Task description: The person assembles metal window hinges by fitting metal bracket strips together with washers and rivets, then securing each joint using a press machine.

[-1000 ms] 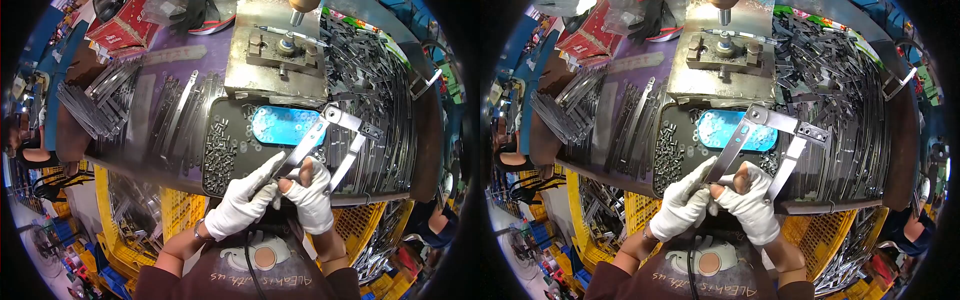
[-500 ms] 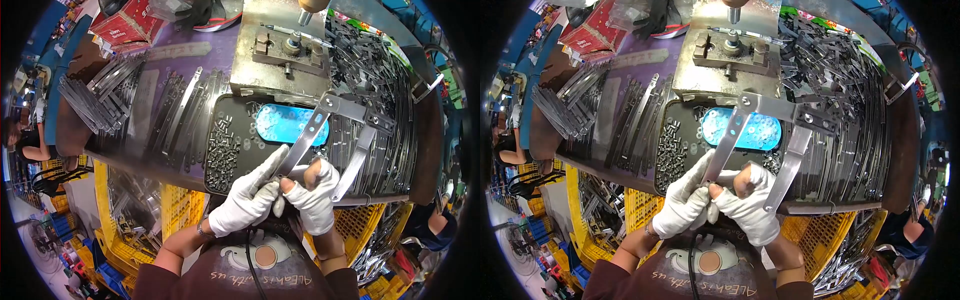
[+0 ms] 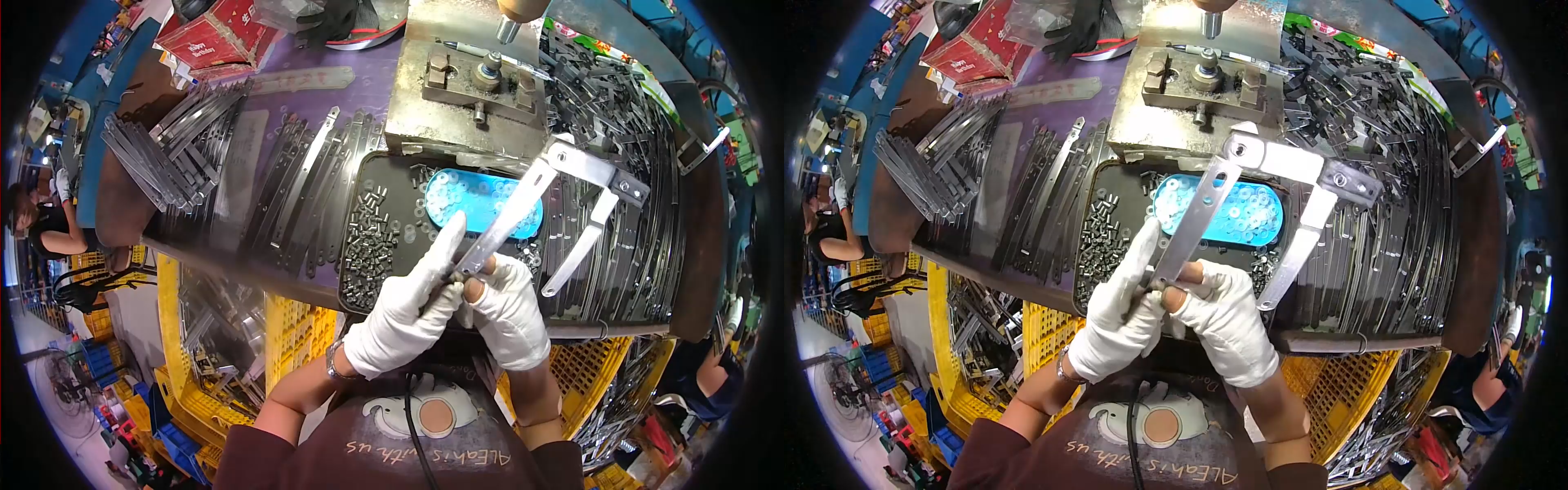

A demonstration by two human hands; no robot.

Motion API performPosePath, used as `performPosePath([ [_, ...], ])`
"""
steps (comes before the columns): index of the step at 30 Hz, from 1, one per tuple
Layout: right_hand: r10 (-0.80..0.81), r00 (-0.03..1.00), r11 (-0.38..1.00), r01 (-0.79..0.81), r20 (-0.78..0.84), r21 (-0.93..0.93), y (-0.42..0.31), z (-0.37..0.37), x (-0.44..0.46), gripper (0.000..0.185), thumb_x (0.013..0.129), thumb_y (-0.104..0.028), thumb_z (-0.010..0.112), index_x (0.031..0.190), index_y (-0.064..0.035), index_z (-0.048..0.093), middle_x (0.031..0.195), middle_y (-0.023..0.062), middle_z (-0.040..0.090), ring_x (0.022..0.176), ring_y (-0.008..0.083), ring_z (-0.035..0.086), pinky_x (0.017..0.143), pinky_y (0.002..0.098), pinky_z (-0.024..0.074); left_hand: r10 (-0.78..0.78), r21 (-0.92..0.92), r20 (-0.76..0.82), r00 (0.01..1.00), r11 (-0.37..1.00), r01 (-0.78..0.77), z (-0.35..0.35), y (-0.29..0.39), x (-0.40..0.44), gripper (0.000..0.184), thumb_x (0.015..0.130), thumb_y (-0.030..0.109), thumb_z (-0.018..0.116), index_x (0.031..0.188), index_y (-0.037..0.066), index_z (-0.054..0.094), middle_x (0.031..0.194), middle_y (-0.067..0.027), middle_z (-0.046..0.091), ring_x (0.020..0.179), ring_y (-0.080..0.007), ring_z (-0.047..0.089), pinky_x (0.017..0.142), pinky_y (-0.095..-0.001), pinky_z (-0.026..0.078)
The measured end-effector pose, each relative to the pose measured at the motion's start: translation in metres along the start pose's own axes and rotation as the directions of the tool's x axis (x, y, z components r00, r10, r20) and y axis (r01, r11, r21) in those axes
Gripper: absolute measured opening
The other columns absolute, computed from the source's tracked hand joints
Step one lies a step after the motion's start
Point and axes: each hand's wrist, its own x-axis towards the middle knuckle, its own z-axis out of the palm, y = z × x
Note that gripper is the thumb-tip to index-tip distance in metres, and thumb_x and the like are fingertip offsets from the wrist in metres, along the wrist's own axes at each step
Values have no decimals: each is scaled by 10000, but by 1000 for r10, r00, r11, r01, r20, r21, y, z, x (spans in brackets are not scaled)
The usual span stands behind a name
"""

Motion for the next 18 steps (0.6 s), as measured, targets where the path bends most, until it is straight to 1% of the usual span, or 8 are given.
performPosePath([
  [3,9,998,996,-4,54,-89,0,-4,-2,255,831,-131,671,1048,-8,616,766,-8,620,537,37,487,482,180,381,141,113,-15,990,984,-138,0,-5,1,592,858,7,532,1396,27,285,1293,-191,486,864,-234,657,716,-240,480],
  [9,-8,1000,999,10,24,-52,-4,4,-1,194,817,-100,681,962,8,612,723,5,604,542,47,505,486,194,397,136,186,50,989,972,-143,-5,0,3,611,855,2,519,1410,57,269,1218,-173,550,703,-201,656,659,-262,506],
  [11,-81,997,985,79,-7,-156,-6,7,-4,137,806,-60,678,899,5,601,707,25,602,537,56,522,488,204,421,20,44,179,984,999,-28,-7,1,3,620,860,2,504,1421,86,256,1140,-149,593,666,-181,641,648,-273,511],
  [12,-91,995,974,82,-35,-213,-8,8,-7,119,799,-37,674,867,10,588,709,42,607,544,70,551,497,213,444,25,20,150,988,999,-28,-5,1,1,614,876,20,498,1429,104,245,1063,-125,617,654,-168,633,641,-264,508],
  [15,-128,990,967,110,-64,-228,-5,10,-8,106,799,-32,672,835,7,580,706,48,604,551,77,567,483,212,444,46,-94,145,988,995,-33,-1,-7,0,586,899,57,487,1429,96,240,1064,-109,616,657,-150,629,658,-259,510],
  [16,-175,983,939,147,-63,-312,-3,9,-7,97,803,-22,652,883,7,608,691,62,617,519,87,571,453,210,431,206,20,24,978,978,-206,7,-17,3,536,927,117,474,1418,83,262,931,-114,638,537,-121,587,547,-239,497],
  [17,-176,982,938,148,-63,-313,-1,5,-3,97,803,-22,652,883,7,608,691,62,617,519,87,571,453,210,431,207,19,24,978,978,-208,6,-11,2,536,927,117,474,1418,83,262,931,-114,638,537,-121,587,547,-239,497],
  [18,-385,920,747,357,72,-562,1,1,2,123,800,-46,657,912,-6,624,719,73,628,550,101,587,474,227,443,-149,-168,12,989,974,149,2,-1,-2,500,934,131,468,1398,70,293,855,-115,635,473,-112,547,477,-225,461],
])
